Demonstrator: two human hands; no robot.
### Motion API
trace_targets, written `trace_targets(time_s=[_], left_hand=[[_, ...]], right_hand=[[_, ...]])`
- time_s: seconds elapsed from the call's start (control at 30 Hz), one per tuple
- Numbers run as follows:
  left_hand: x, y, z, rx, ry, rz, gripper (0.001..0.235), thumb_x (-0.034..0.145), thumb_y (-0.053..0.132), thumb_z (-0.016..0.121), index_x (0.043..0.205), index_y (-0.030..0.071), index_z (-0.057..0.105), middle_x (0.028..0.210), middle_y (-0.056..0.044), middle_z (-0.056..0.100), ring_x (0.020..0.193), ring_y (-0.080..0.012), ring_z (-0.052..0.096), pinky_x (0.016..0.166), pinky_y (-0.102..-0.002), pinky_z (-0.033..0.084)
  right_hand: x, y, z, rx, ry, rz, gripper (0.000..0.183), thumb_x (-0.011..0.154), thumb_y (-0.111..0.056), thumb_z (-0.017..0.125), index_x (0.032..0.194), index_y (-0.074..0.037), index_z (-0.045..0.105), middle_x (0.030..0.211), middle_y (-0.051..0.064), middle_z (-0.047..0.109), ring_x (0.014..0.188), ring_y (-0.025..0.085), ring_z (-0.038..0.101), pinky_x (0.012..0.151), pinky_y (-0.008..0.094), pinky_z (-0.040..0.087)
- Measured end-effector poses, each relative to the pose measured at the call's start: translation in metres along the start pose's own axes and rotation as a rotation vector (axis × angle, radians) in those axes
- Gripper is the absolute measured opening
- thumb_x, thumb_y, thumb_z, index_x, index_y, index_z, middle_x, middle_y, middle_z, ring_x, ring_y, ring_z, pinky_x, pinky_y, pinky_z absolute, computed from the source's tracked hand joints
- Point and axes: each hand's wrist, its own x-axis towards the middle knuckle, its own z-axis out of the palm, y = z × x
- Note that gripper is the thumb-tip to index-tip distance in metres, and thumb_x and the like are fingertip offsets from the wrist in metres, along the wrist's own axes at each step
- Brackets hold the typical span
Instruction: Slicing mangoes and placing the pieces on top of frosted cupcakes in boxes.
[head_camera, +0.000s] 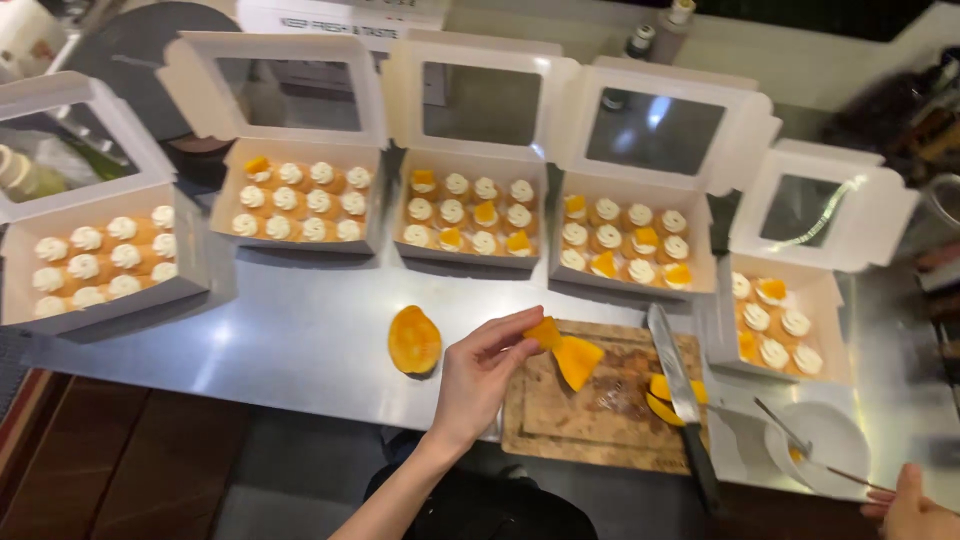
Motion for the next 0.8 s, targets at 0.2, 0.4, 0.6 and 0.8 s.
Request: trace_targets(time_s=[0.2,0.4,0.6,0.8], left_hand=[[0.014,0.041,-0.086,0.274,0.007,0.106,0.024,0.088,0.006,0.076,0.112,0.011,0.078,0.114,-0.008,0.078,0.109,-0.0184,0.075,0.087,-0.026,0.067],[0.032,0.06,-0.201,0.167,0.173,0.085,0.026,0.085,-0.004,0.076,0.11,0.004,0.076,0.112,-0.011,0.073,0.095,-0.02,0.076,0.089,-0.029,0.067],[0.051,0.075,-0.3,0.207,0.339,0.001,0.029,0.087,0.0,0.073,0.116,0.002,0.076,0.117,-0.013,0.08,0.103,-0.0227,0.079,0.095,-0.032,0.067],[0.071,0.083,-0.382,0.265,0.607,-0.001,0.041,0.094,0.003,0.065,0.134,0.004,0.059,0.135,-0.011,0.068,0.116,-0.0238,0.073,0.094,-0.035,0.063]], right_hand=[[-0.376,-0.336,-0.105,0.871,-0.514,-0.834,0.018,0.096,0.001,0.06,0.11,0.007,0.071,0.107,0.022,0.078,0.098,0.03,0.077,0.082,0.037,0.064],[-0.509,-0.497,-0.064,0.659,-0.696,-1.719,0.022,0.091,-0.012,0.073,0.112,-0.009,0.074,0.106,0.005,0.079,0.09,0.016,0.076,0.075,0.025,0.061],[-0.576,-0.581,0.005,0.689,-0.876,-1.715,0.012,0.089,-0.01,0.078,0.101,-0.009,0.074,0.094,0.003,0.075,0.079,0.016,0.069,0.076,0.026,0.059],[-0.59,-0.69,0.101,0.666,-0.963,-1.488,0.017,0.085,-0.013,0.083,0.1,-0.011,0.076,0.098,0.002,0.078,0.086,0.011,0.07,0.078,0.024,0.056]])
